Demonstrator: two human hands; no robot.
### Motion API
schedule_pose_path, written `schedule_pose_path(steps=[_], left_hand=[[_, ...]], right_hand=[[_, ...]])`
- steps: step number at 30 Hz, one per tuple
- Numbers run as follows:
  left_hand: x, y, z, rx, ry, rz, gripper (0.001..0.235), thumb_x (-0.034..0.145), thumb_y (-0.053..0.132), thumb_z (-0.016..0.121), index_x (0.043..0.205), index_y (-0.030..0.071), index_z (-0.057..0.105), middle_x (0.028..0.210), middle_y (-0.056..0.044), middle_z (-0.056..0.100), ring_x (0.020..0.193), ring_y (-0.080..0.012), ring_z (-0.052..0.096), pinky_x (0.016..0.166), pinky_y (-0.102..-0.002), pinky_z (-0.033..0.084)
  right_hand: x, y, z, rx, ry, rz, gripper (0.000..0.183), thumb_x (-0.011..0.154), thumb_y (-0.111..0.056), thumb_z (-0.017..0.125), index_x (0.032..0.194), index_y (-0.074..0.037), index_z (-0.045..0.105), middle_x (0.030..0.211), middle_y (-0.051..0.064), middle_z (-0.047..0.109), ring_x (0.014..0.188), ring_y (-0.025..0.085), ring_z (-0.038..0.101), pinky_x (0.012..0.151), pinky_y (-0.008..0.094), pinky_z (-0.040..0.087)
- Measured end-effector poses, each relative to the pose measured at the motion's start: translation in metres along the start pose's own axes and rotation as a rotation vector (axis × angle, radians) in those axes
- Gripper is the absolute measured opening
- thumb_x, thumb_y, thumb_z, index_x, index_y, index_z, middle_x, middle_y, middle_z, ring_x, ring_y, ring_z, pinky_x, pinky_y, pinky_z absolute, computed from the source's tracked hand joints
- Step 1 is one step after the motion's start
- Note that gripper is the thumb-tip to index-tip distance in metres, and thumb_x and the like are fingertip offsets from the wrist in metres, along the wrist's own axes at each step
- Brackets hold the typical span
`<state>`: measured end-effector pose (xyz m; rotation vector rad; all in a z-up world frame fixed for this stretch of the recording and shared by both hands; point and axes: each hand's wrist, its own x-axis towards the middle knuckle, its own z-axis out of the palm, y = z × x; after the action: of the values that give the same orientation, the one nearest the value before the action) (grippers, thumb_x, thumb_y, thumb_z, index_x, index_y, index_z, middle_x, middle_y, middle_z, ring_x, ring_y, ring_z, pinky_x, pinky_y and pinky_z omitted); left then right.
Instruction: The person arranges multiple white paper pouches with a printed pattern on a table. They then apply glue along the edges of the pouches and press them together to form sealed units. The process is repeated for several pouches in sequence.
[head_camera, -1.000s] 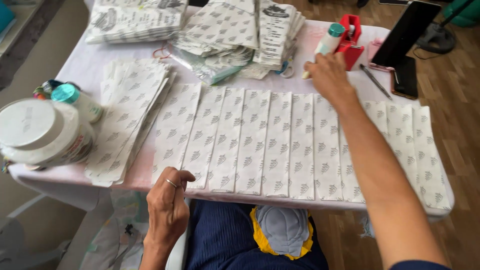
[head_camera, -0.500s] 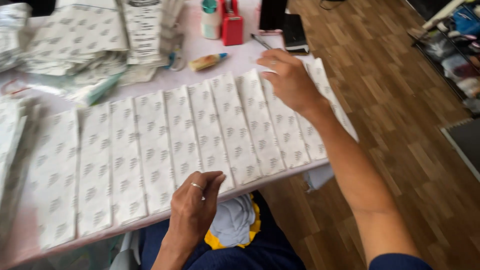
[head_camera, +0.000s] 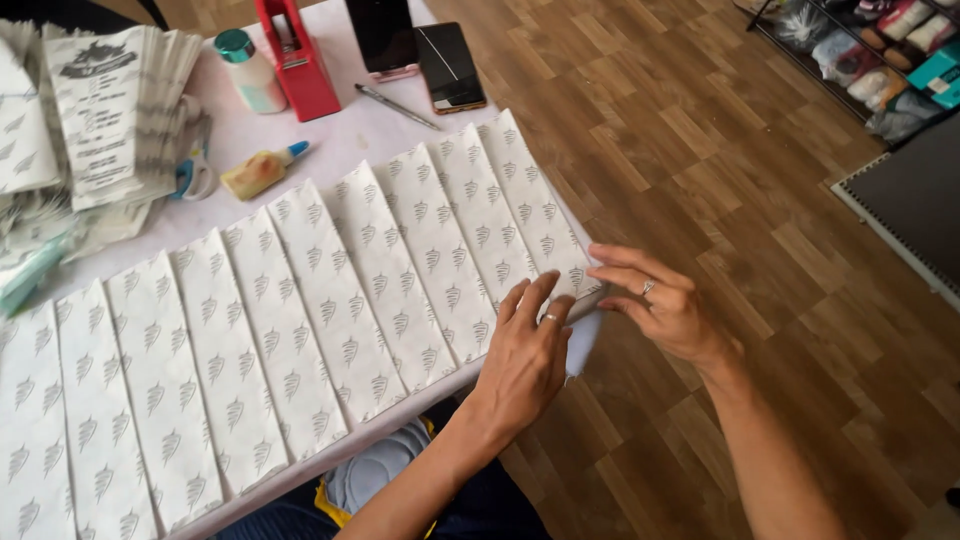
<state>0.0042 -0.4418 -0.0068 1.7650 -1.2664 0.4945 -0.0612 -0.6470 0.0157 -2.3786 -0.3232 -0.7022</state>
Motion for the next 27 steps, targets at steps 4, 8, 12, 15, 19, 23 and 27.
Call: schedule_pose_path(steps=[4, 8, 12, 15, 19, 23, 27], left_hand=[[0.004, -0.004, 0.025, 0.013, -0.126, -0.128, 0.032, 0.09, -0.004, 0.065, 0.119, -0.011, 0.056, 0.123, -0.031, 0.057, 0.13, -0.0459, 0.056, 0.117, -0.056, 0.036], [-0.006, -0.013, 0.041, 0.058, -0.17, -0.203, 0.028, 0.092, 0.003, 0.066, 0.117, -0.009, 0.059, 0.117, -0.026, 0.061, 0.136, -0.0415, 0.054, 0.121, -0.053, 0.033], [-0.009, -0.013, 0.041, 0.042, -0.171, -0.226, 0.026, 0.091, 0.002, 0.068, 0.114, -0.009, 0.062, 0.113, -0.025, 0.063, 0.134, -0.0425, 0.056, 0.12, -0.052, 0.035], [-0.011, -0.016, 0.045, 0.054, -0.131, -0.195, 0.023, 0.091, 0.002, 0.07, 0.11, -0.009, 0.064, 0.108, -0.024, 0.065, 0.133, -0.0415, 0.057, 0.119, -0.052, 0.038], [-0.015, -0.019, 0.051, 0.052, -0.124, -0.198, 0.012, 0.093, 0.004, 0.069, 0.098, -0.006, 0.069, 0.103, -0.022, 0.069, 0.133, -0.0374, 0.058, 0.12, -0.052, 0.038], [-0.014, -0.021, 0.051, 0.064, -0.139, -0.212, 0.015, 0.094, 0.008, 0.068, 0.089, -0.005, 0.074, 0.1, -0.021, 0.072, 0.131, -0.0319, 0.06, 0.121, -0.051, 0.036], [-0.012, -0.02, 0.049, 0.065, -0.139, -0.228, 0.015, 0.093, 0.009, 0.069, 0.089, -0.004, 0.075, 0.1, -0.02, 0.073, 0.13, -0.0299, 0.06, 0.121, -0.051, 0.036]], right_hand=[[-0.003, 0.004, 0.006, 0.053, 0.042, -0.018, 0.029, 0.089, -0.009, 0.074, 0.118, -0.003, 0.074, 0.126, 0.016, 0.071, 0.121, 0.03, 0.068, 0.112, 0.045, 0.047], [-0.008, 0.013, 0.011, 0.086, 0.062, -0.013, 0.019, 0.09, -0.005, 0.072, 0.109, -0.002, 0.076, 0.117, 0.015, 0.075, 0.116, 0.028, 0.071, 0.111, 0.043, 0.048], [-0.011, 0.014, 0.012, 0.082, 0.088, 0.006, 0.017, 0.09, -0.004, 0.073, 0.106, -0.002, 0.077, 0.115, 0.014, 0.075, 0.116, 0.027, 0.071, 0.11, 0.043, 0.049], [-0.013, 0.016, 0.014, 0.103, 0.114, 0.008, 0.013, 0.089, -0.003, 0.074, 0.102, -0.001, 0.077, 0.113, 0.015, 0.076, 0.114, 0.028, 0.072, 0.109, 0.044, 0.05], [-0.016, 0.021, 0.015, 0.109, 0.12, 0.023, 0.011, 0.088, -0.002, 0.075, 0.099, -0.003, 0.078, 0.112, 0.013, 0.077, 0.116, 0.027, 0.071, 0.109, 0.043, 0.051], [-0.017, 0.024, 0.015, 0.11, 0.113, 0.037, 0.007, 0.089, -0.002, 0.074, 0.095, -0.004, 0.079, 0.111, 0.012, 0.077, 0.121, 0.027, 0.068, 0.108, 0.042, 0.051], [-0.015, 0.021, 0.014, 0.117, 0.115, 0.04, 0.007, 0.091, -0.002, 0.073, 0.093, -0.004, 0.079, 0.112, 0.013, 0.077, 0.122, 0.027, 0.067, 0.108, 0.042, 0.051]])
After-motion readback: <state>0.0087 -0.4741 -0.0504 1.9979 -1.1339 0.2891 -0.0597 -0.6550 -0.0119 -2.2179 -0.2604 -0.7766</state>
